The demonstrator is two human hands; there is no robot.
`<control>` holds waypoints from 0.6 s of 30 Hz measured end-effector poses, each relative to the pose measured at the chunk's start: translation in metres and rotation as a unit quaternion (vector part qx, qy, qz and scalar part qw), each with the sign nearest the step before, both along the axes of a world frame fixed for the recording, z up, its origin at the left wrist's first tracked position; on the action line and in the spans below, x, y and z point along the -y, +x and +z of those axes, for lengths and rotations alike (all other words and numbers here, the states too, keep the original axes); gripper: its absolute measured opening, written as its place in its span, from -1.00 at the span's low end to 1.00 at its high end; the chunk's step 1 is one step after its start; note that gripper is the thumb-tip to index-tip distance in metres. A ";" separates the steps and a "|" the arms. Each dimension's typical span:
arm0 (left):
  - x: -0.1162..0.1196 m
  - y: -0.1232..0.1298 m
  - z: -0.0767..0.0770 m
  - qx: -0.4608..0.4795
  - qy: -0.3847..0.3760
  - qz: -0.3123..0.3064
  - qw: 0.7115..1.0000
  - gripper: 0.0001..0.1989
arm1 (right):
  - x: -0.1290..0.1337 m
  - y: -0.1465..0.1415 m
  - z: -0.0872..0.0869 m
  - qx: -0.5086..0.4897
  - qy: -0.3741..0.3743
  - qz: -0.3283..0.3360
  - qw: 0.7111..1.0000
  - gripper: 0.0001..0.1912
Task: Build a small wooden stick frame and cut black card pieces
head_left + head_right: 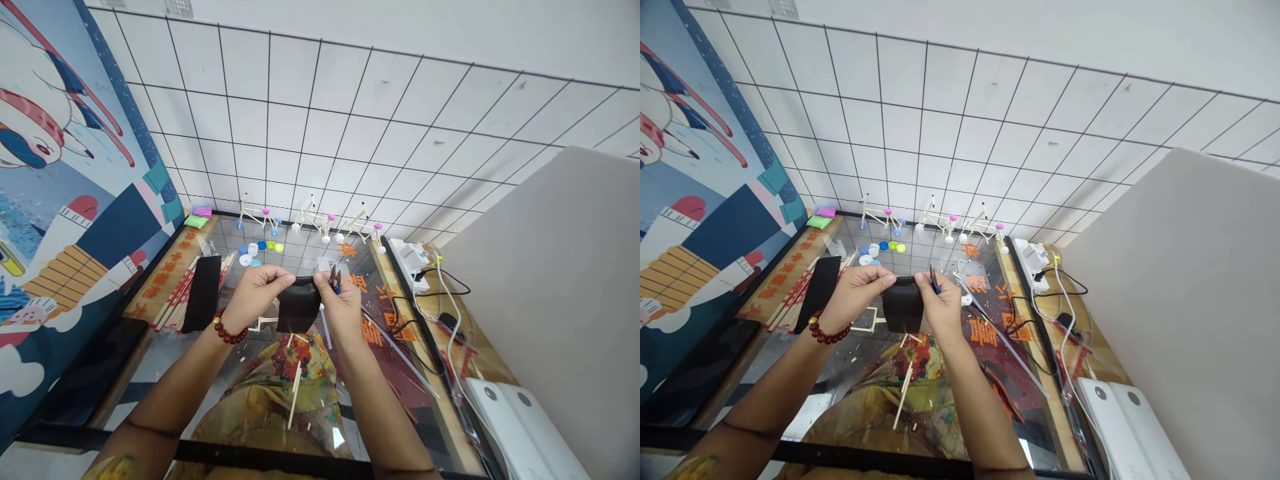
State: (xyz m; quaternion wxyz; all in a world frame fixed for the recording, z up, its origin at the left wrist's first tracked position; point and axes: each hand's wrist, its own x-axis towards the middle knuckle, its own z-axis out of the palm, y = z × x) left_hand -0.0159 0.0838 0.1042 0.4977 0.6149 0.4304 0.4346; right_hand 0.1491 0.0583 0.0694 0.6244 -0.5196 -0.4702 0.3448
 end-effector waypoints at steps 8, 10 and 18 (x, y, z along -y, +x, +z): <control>-0.006 -0.005 -0.003 0.062 -0.074 -0.060 0.994 -0.68 | -0.001 0.001 -0.002 -0.014 0.007 -0.029 0.999 -0.67; -0.007 -0.007 -0.003 0.064 -0.085 -0.086 0.991 -0.62 | -0.002 0.002 -0.002 -0.022 0.004 -0.034 0.999 -0.66; -0.003 0.002 -0.009 0.090 -0.077 -0.095 0.988 -0.66 | 0.005 0.000 0.006 0.077 0.031 -0.007 0.997 -0.73</control>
